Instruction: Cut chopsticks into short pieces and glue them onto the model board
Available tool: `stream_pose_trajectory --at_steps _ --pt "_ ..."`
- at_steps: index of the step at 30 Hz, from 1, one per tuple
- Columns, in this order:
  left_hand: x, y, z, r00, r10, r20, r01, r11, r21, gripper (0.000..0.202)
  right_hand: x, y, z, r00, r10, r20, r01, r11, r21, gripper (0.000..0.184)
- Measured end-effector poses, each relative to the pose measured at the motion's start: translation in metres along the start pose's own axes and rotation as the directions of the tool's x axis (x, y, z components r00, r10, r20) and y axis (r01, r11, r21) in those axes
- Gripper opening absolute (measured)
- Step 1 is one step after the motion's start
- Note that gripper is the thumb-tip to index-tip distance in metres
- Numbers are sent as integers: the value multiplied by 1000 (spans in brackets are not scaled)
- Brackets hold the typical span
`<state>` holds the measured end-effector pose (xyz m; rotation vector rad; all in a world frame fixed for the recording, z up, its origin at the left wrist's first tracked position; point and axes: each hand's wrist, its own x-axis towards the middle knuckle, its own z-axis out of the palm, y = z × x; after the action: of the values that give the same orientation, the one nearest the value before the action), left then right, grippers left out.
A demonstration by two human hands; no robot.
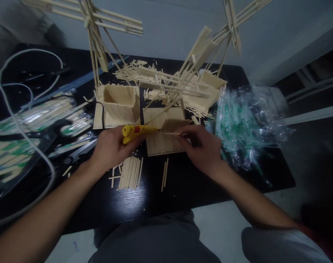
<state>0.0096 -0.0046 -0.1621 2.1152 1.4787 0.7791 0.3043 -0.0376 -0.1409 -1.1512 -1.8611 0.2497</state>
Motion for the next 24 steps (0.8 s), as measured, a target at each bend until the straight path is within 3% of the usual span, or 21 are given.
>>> stream_pose_trajectory --at_steps 7,24 --pt "0 1 0 1000 18 -25 -18 1000 -1 40 -6 3 11 984 -172 -43 164 974 -157 3" --pt "0 5 -1 999 -35 25 35 999 -11 41 -6 10 18 985 -172 8 171 970 -171 9"
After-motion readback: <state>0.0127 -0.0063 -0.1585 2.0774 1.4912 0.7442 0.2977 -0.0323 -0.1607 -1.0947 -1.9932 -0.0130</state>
